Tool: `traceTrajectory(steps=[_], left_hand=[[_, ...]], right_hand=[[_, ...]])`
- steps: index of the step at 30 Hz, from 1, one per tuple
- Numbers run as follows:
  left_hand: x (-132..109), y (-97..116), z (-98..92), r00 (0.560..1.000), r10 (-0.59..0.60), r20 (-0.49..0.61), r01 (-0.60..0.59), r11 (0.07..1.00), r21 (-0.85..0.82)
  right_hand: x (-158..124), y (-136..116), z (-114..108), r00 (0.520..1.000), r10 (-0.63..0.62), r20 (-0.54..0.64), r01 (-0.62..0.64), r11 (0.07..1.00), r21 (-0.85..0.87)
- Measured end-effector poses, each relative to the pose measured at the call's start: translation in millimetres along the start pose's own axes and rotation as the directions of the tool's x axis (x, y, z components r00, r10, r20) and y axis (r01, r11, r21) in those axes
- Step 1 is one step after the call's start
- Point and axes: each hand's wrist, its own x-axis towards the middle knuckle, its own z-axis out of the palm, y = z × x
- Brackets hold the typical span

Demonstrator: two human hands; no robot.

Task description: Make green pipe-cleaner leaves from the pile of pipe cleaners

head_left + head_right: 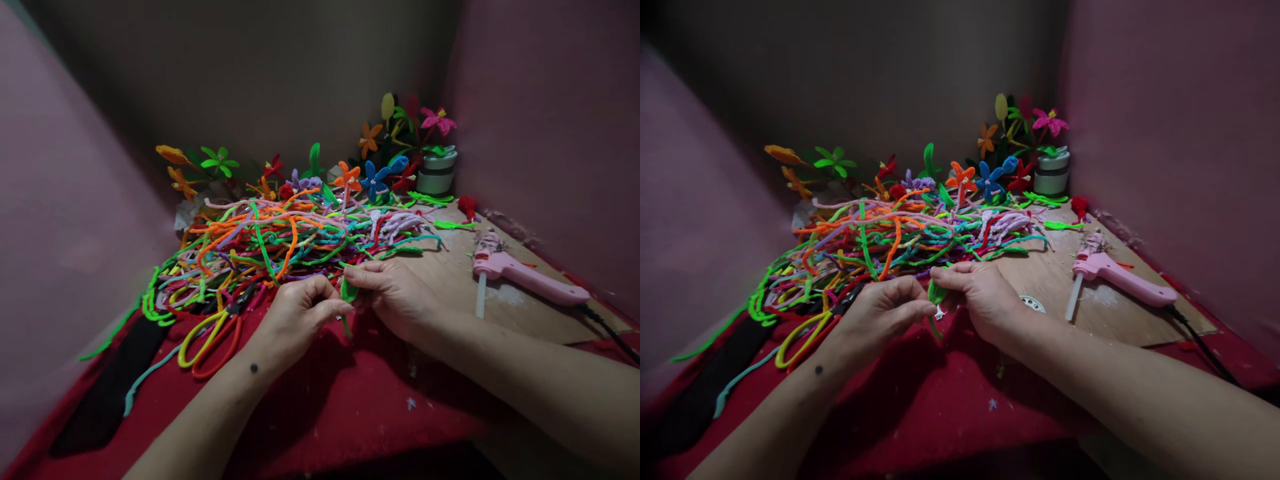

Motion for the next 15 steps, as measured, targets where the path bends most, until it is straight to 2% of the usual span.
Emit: traceTrajectory(steps=[4, 7, 10, 13, 15], left_hand=[[0.4, 0.2, -3.3, 0.996, -0.022, 0.084, 0.026, 0.999, -0.039], [1.1, 0.7, -3.4, 0.995, -0.045, 0.093, 0.053, 0.995, -0.088], [1.3, 1.6, -1.5, 0.993, -0.098, 0.061, 0.108, 0.978, -0.179], [0.6, 0.8, 1.8, 0.993, -0.119, 0.009, 0.117, 0.95, -0.289], [0.3, -0.8, 3.2, 0.992, -0.12, -0.035, 0.106, 0.954, -0.28]], right_hand=[[2.2, 2.2, -2.2, 0.999, 0.046, 0.004, -0.046, 0.997, 0.062], [1.7, 1.5, -2.3, 1.0, -0.001, 0.021, 0.0, 1.0, 0.025], [-0.2, 0.6, -0.8, 0.999, -0.036, 0.033, 0.035, 0.999, 0.013], [-2.4, 2.5, 1.0, 0.993, -0.027, 0.118, 0.024, 0.999, 0.027], [-3.5, 4.1, 2.0, 0.984, -0.031, 0.176, 0.031, 1.0, 0.007]])
